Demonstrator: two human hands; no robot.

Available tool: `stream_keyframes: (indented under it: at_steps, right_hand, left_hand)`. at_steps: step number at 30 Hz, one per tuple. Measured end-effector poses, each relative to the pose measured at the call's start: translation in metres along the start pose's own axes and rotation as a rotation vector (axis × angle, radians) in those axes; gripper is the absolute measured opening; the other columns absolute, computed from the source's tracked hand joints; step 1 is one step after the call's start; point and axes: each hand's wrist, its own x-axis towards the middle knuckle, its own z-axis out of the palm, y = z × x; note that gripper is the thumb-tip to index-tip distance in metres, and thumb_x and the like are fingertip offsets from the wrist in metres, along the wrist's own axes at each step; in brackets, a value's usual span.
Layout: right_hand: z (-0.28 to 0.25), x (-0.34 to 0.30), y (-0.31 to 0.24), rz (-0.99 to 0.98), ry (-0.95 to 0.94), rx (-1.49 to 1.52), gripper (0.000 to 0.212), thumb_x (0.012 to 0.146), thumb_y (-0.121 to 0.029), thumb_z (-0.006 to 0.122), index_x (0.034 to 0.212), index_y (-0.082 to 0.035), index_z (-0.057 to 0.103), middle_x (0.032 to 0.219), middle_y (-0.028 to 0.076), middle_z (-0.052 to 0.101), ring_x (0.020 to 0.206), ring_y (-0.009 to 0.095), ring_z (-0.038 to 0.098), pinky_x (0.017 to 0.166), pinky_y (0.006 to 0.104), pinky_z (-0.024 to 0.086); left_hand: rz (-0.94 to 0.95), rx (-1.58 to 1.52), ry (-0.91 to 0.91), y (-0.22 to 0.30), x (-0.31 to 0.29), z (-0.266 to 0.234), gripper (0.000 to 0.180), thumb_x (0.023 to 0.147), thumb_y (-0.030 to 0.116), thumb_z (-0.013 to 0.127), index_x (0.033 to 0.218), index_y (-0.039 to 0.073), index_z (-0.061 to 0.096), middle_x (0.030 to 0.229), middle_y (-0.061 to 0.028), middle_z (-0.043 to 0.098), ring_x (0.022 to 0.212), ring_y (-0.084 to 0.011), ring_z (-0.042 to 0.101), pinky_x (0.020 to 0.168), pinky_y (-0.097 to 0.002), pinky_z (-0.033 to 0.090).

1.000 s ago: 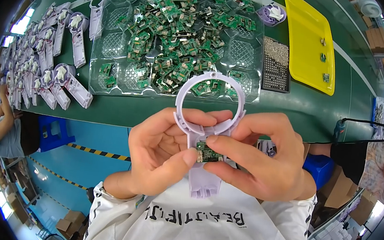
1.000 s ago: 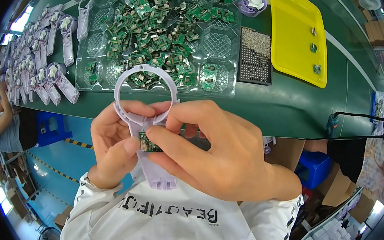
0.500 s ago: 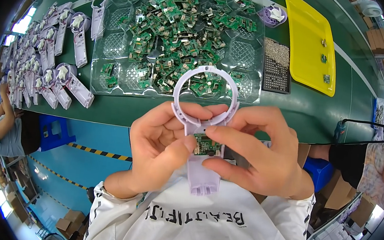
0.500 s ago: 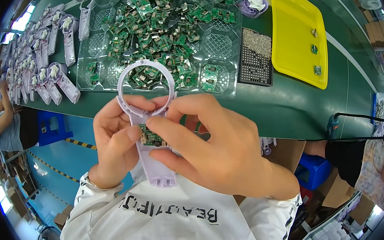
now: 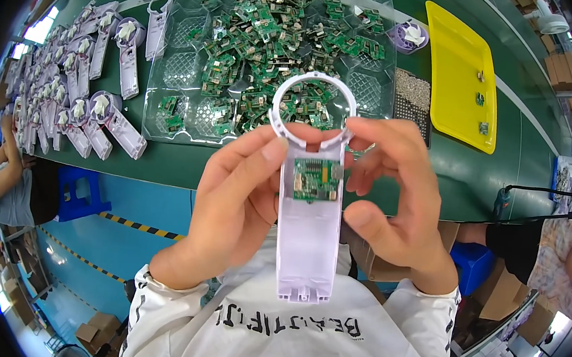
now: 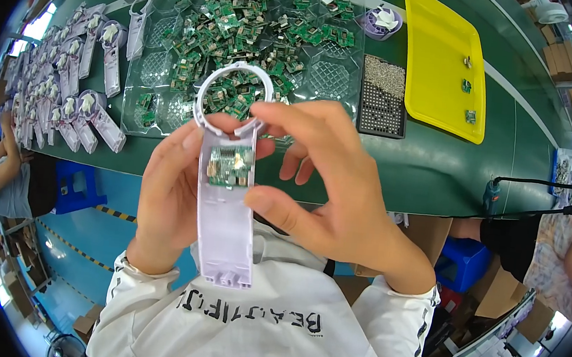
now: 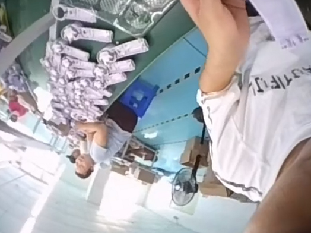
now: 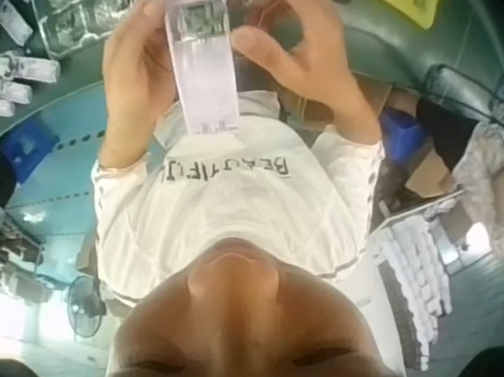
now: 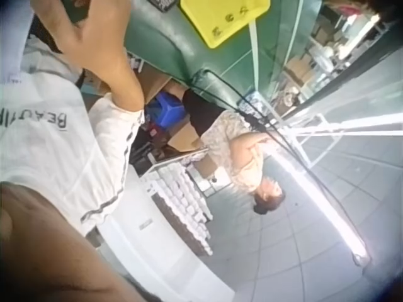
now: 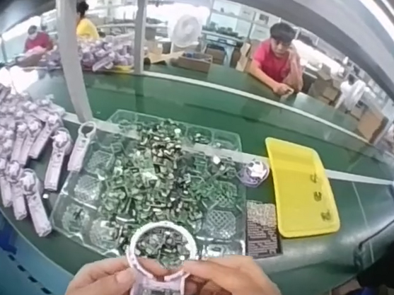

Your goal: The person inserts printed circuit boards into white plastic handheld device housings by hand on a factory production line.

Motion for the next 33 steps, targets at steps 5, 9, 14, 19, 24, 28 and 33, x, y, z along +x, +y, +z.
stream_keyframes:
  at_steps: [5, 9, 14, 19, 24, 28, 33]
  right_hand:
    - [0.0, 0.009, 0.007, -0.096, 0.115, 0.06, 0.047, 0.085, -0.006, 0.063, 0.13, -0.003, 0.051, 0.117, 0.013, 0.049, 0.072, 0.012, 0.056, 0.06, 0.0225, 0.047]
    - [0.002, 0.027, 0.0, -0.22, 0.202, 0.003, 0.05, 0.082, 0.005, 0.061, 0.13, -0.001, 0.049, 0.122, 0.015, 0.045, 0.074, 0.012, 0.057, 0.059, 0.0216, 0.047]
    - [0.004, 0.048, -0.008, -0.222, 0.264, 0.08, 0.057, 0.082, 0.004, 0.062, 0.135, -0.002, 0.043, 0.125, 0.014, 0.044, 0.076, 0.013, 0.058, 0.058, 0.0216, 0.047]
    - [0.004, 0.067, -0.009, -0.339, 0.33, 0.077, 0.057, 0.081, 0.003, 0.063, 0.134, -0.003, 0.043, 0.127, 0.014, 0.046, 0.074, 0.013, 0.059, 0.057, 0.0218, 0.047]
    - [0.005, 0.076, -0.011, -0.338, 0.331, 0.134, 0.057, 0.08, 0.001, 0.065, 0.133, -0.003, 0.045, 0.127, 0.014, 0.046, 0.071, 0.014, 0.059, 0.057, 0.0226, 0.047]
    - [0.003, 0.078, -0.013, -0.382, 0.323, 0.129, 0.057, 0.08, 0.001, 0.066, 0.133, -0.002, 0.045, 0.127, 0.014, 0.045, 0.072, 0.015, 0.059, 0.057, 0.0231, 0.047]
    - [0.003, 0.077, -0.015, -0.342, 0.321, 0.17, 0.057, 0.08, 0.001, 0.066, 0.133, -0.002, 0.045, 0.127, 0.014, 0.045, 0.072, 0.015, 0.058, 0.057, 0.0232, 0.046]
  left_hand:
    - [-0.059, -0.109, -0.107, 0.018, 0.012, 0.009, 0.036, 0.103, 0.028, 0.038, 0.123, 0.001, 0.05, 0.119, -0.0205, 0.06, 0.11, -0.0246, 0.061, 0.085, -0.0361, 0.057]
    - [-0.02, -0.193, -0.062, 0.035, 0.028, 0.022, 0.034, 0.103, 0.029, 0.037, 0.123, 0.006, 0.053, 0.118, -0.0178, 0.062, 0.106, -0.0247, 0.064, 0.076, -0.0358, 0.059]
    - [0.09, -0.248, -0.272, 0.063, 0.035, 0.037, 0.035, 0.102, 0.021, 0.042, 0.13, 0.002, 0.05, 0.12, -0.0169, 0.061, 0.096, -0.0236, 0.067, 0.075, -0.0297, 0.059]
    - [0.193, -0.249, -0.355, 0.085, 0.036, 0.054, 0.04, 0.102, 0.018, 0.039, 0.136, -0.003, 0.042, 0.132, -0.031, 0.046, 0.113, -0.0306, 0.06, 0.094, -0.0343, 0.054]
    - [0.149, -0.302, -0.514, 0.09, 0.051, 0.055, 0.04, 0.102, 0.031, 0.04, 0.129, 0.002, 0.048, 0.132, -0.0317, 0.047, 0.108, -0.0315, 0.063, 0.087, -0.0332, 0.059]
    - [0.081, -0.362, -0.494, 0.093, 0.055, 0.054, 0.04, 0.102, 0.035, 0.041, 0.124, 0.004, 0.049, 0.132, -0.0314, 0.047, 0.106, -0.0336, 0.063, 0.087, -0.0353, 0.059]
    - [0.035, -0.373, -0.545, 0.095, 0.056, 0.055, 0.04, 0.102, 0.037, 0.04, 0.125, 0.005, 0.048, 0.133, -0.0316, 0.045, 0.106, -0.0349, 0.063, 0.086, -0.0367, 0.06]
